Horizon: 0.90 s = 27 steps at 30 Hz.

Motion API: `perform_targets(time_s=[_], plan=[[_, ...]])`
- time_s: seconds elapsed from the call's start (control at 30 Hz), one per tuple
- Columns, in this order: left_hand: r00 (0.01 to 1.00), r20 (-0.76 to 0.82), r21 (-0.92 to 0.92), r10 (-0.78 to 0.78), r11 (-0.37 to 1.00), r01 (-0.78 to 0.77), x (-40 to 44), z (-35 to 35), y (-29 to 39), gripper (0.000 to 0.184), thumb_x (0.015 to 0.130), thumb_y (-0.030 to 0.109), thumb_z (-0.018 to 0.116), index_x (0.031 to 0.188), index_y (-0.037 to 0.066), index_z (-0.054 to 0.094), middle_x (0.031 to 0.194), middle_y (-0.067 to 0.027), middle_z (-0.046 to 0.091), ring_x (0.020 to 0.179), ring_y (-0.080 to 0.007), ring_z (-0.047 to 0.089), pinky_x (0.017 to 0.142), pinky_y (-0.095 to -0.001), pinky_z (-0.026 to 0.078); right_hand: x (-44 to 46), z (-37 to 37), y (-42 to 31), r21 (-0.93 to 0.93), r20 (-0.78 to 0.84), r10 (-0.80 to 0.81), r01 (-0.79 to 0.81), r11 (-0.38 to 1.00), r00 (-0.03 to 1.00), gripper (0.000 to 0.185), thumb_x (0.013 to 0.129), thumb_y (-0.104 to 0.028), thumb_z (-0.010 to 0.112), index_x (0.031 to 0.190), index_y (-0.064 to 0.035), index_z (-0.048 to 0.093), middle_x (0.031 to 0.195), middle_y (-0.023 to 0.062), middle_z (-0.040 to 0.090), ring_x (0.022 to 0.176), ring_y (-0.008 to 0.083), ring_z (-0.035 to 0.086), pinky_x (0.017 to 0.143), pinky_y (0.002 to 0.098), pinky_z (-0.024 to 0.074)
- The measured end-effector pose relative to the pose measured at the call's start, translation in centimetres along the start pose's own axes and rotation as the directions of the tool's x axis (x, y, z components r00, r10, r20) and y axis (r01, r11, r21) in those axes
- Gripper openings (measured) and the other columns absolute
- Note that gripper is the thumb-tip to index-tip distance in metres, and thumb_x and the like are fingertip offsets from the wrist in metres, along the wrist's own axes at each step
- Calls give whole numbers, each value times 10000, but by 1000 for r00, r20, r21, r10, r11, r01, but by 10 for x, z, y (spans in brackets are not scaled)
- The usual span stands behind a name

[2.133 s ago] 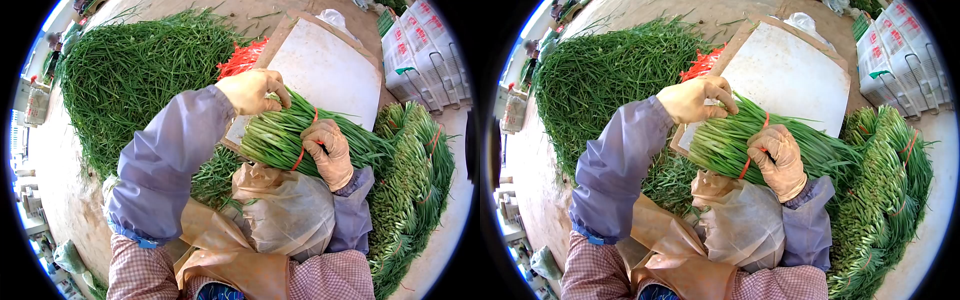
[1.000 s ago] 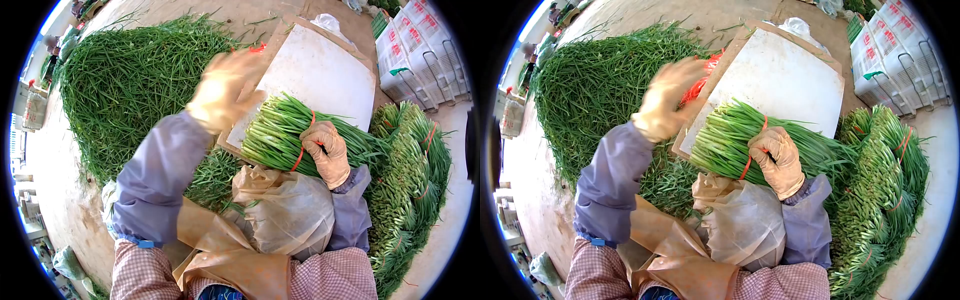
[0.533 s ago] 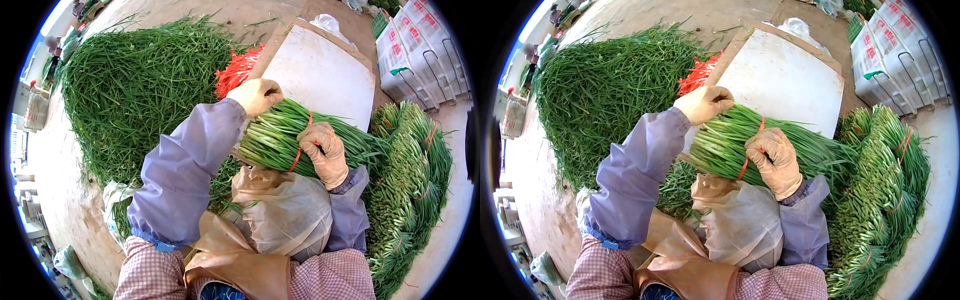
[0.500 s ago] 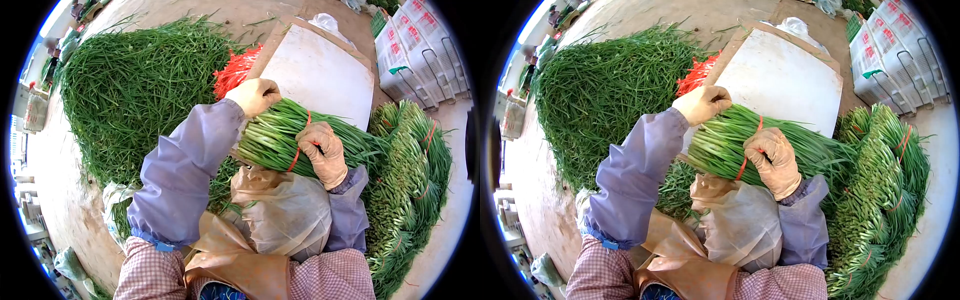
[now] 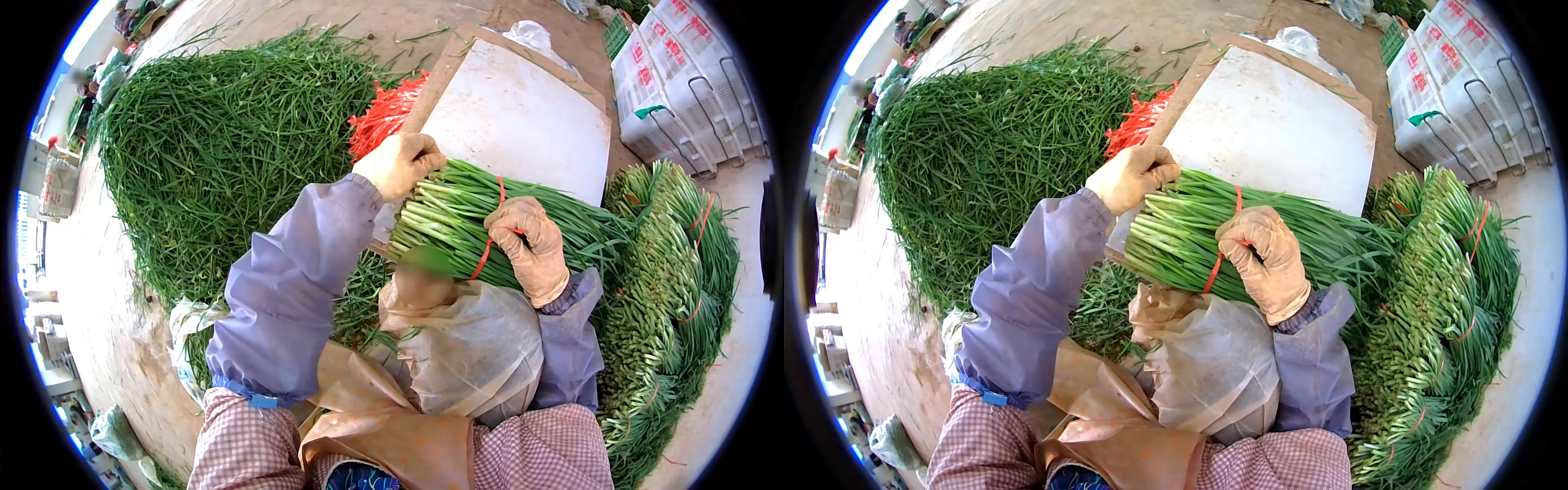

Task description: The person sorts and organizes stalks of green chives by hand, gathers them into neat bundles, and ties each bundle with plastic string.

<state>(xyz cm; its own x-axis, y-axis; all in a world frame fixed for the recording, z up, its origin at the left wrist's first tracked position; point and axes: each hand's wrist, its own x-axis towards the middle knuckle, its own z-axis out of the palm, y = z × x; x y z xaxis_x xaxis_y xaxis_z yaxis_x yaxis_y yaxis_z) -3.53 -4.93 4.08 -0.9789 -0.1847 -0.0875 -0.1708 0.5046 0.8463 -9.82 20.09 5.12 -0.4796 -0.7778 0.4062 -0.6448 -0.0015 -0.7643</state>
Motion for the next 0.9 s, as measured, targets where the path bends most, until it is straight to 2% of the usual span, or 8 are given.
perform_targets(time_s=[0.4,0.47,0.5,0.57,0.63,0.7,0.8,0.9], plan=[[884,-409,-562,-226,826,-49,-32,-76,-153,428,1023,298,425,1268,-45,499,1231,-190,604,1158,-293,590,1036,-402,445,-2,2,3,50,-18,20,-19,999,1000,116,813,-96,721,833,-59,613,846,54,656,861,256,582,804,368,475],[602,-571,-761,-558,635,-134,-54,-122,-187,419,1021,284,429,1314,-8,492,1365,-166,522,1248,-283,529,1075,-407,409,-2,2,4,42,-18,21,-20,999,1000,117,813,-95,720,831,-58,611,843,54,655,859,256,582,799,368,475],[334,-414,-894,-847,308,-327,-70,-137,-165,410,1010,267,466,1338,24,505,1425,-136,485,1268,-259,508,1074,-395,401,-2,2,3,27,-18,19,-18,999,1000,117,814,-96,720,830,-58,610,841,55,654,859,255,583,796,368,475],[185,-407,-900,-895,359,-247,-87,-142,-160,518,1003,324,468,1433,44,399,1471,-144,435,1324,-292,454,1130,-416,321,0,2,2,9,-13,6,-6,1000,1000,117,814,-95,718,827,-58,608,839,57,653,857,255,583,793,368,475],[272,-630,-692,-727,685,228,-84,-128,-127,653,916,265,645,1456,39,358,1474,-193,413,1366,-308,400,1143,-421,295,0,2,2,1,-10,-2,2,1000,1000,116,815,-94,715,824,-58,606,837,59,652,856,256,584,791,368,475],[571,-783,-107,-247,958,267,-69,-84,-51,716,826,187,754,1433,44,404,1445,-184,456,1353,-311,411,1125,-404,338,0,3,2,31,-29,-2,2,1000,1000,108,812,-82,709,821,-57,604,842,63,653,858,257,584,794,367,475],[841,-304,481,448,834,-270,-46,-32,31,456,866,146,660,1302,66,554,1360,-143,543,1301,-275,481,1113,-424,335,-1,2,2,-15,-21,-30,30,999,999,94,807,-58,698,817,-55,605,851,67,657,863,257,586,801,366,476],[867,-60,608,494,707,-361,-8,6,62,338,865,192,627,1185,84,629,1254,-132,613,1171,-303,570,979,-432,450,0,0,-4,-21,-3,-29,29,999,1000,79,805,-52,689,817,-54,610,864,70,663,874,254,590,815,364,475]])
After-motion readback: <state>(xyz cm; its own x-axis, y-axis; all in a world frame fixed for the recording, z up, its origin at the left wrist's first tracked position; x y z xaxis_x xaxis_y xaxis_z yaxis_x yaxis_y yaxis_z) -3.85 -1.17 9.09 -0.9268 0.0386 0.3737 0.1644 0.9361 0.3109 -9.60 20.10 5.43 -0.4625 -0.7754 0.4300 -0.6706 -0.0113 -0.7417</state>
